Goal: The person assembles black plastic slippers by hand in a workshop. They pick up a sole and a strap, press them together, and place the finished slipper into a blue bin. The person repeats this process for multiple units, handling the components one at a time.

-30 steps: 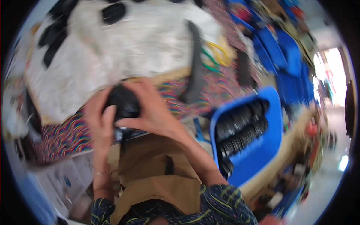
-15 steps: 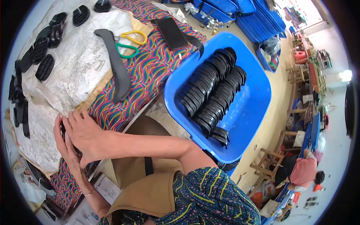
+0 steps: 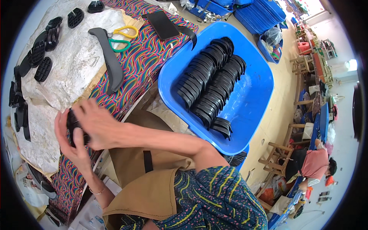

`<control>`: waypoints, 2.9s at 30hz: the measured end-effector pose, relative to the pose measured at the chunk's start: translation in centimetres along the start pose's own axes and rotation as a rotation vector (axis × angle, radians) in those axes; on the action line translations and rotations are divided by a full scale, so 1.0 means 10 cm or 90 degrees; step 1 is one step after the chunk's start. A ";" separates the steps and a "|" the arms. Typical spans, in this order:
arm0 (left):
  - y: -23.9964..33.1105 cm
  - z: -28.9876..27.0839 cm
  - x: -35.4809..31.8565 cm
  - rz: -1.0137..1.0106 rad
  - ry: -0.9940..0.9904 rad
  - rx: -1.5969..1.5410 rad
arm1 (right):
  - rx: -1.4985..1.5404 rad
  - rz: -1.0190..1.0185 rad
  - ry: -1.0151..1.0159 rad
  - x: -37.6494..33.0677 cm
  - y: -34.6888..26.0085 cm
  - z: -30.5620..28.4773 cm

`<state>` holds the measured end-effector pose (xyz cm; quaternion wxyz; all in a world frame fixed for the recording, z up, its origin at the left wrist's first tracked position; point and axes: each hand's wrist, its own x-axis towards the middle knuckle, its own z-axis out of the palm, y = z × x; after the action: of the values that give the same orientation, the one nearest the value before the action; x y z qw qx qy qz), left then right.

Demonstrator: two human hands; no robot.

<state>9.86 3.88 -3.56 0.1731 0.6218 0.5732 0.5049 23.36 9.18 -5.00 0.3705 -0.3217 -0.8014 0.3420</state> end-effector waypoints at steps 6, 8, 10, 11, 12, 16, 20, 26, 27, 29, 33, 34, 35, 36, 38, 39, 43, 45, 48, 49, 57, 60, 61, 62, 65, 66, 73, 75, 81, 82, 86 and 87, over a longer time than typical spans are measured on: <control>0.48 0.48 -0.06 0.038 -0.095 -0.194 | -0.236 0.145 0.089 -0.96 -0.15 -1.86; 0.35 0.55 -0.13 0.016 -0.185 -0.171 | -0.447 0.262 0.221 -1.45 -0.08 -2.28; 0.24 0.66 -0.21 -0.045 -0.226 -0.211 | -0.624 0.397 0.268 -1.87 0.09 -2.57; 0.23 0.69 -0.22 -0.082 -0.248 -0.232 | -0.717 0.450 0.275 -2.14 0.27 -2.71; 0.22 0.76 -0.23 -0.093 -0.246 -0.247 | -0.773 0.482 0.231 -2.48 0.47 -2.85; 0.30 0.98 -0.18 0.020 -0.304 -0.125 | -0.819 0.612 0.079 -3.39 1.02 -2.89; 0.26 1.36 -0.30 0.138 -0.382 -0.133 | -0.778 0.714 -0.027 -3.79 1.42 -2.66; 0.19 1.85 -0.50 0.317 -0.490 -0.066 | -0.633 0.746 0.014 -3.88 1.46 -2.53; 0.19 1.91 -0.53 0.335 -0.504 -0.058 | -0.594 0.744 0.037 -3.86 1.44 -2.52; 0.22 2.01 -0.55 0.370 -0.530 -0.041 | -0.548 0.710 0.051 -3.82 1.41 -2.48; 0.06 2.27 -0.67 0.392 -0.538 -0.036 | -0.495 0.665 0.059 -3.90 1.47 -2.50; 0.02 2.33 -0.71 0.398 -0.527 -0.032 | -0.483 0.653 0.070 -3.90 1.49 -2.51; -0.01 2.36 -0.74 0.404 -0.516 -0.028 | -0.472 0.641 0.081 -3.91 1.50 -2.52; -0.04 2.38 -0.77 0.399 -0.511 -0.028 | -0.448 0.621 0.109 -3.93 1.52 -2.51; -0.06 2.41 -0.77 0.393 -0.512 -0.034 | -0.399 0.593 0.170 -4.03 1.54 -2.43; -0.06 2.42 -0.77 0.390 -0.509 -0.036 | -0.386 0.591 0.176 -4.06 1.57 -2.44; -0.05 2.42 -0.76 0.378 -0.509 -0.046 | -0.305 0.593 0.183 -4.16 1.61 -2.44; -0.05 2.42 -0.76 0.373 -0.509 -0.045 | -0.211 0.616 0.230 -4.16 1.58 -2.43; -0.04 2.43 -0.75 0.376 -0.508 -0.041 | -0.178 0.673 0.351 -4.09 1.57 -2.24; -0.04 2.43 -0.76 0.378 -0.507 -0.040 | -0.282 0.701 0.356 -4.10 1.61 -2.14; -0.04 2.46 -0.73 0.379 -0.502 -0.047 | -0.477 0.731 0.301 -4.04 1.59 -1.91; -0.06 2.43 -0.74 0.379 -0.504 -0.053 | -0.480 0.712 0.316 -4.12 1.63 -1.91; -0.05 2.45 -0.74 0.381 -0.496 -0.056 | -0.485 0.700 0.331 -4.12 1.66 -1.95; -0.04 2.45 -0.73 0.382 -0.488 -0.059 | -0.468 0.711 0.353 -4.13 1.66 -1.94; -0.10 2.45 -0.73 0.395 -0.474 -0.059 | -0.498 0.714 0.305 -4.07 1.65 -1.95; -0.11 2.44 -0.73 0.405 -0.487 -0.056 | -0.528 0.716 0.279 -4.07 1.65 -1.93; -0.15 2.45 -0.74 0.428 -0.424 -0.097 | -0.453 0.714 0.332 -4.00 1.59 -1.91; -0.20 2.48 -0.81 0.398 -0.465 -0.109 | -0.455 0.678 0.301 -4.05 1.62 -1.95; -0.15 2.25 -0.74 0.352 -0.388 -0.165 | -0.379 0.818 0.239 -3.91 1.48 -2.13; -0.12 2.20 -0.74 0.332 -0.370 -0.184 | -0.417 0.787 0.218 -4.00 1.52 -2.15; -0.06 2.03 -0.66 0.276 -0.301 -0.265 | -0.537 0.755 0.160 -4.16 1.68 -2.05; -0.06 2.01 -0.64 0.267 -0.290 -0.285 | -0.564 0.769 0.152 -4.13 1.65 -2.00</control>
<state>27.19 5.68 -15.41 0.3208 0.7688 0.2554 0.4908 65.44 -7.15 -23.60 0.0389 -0.8584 -0.5027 0.0944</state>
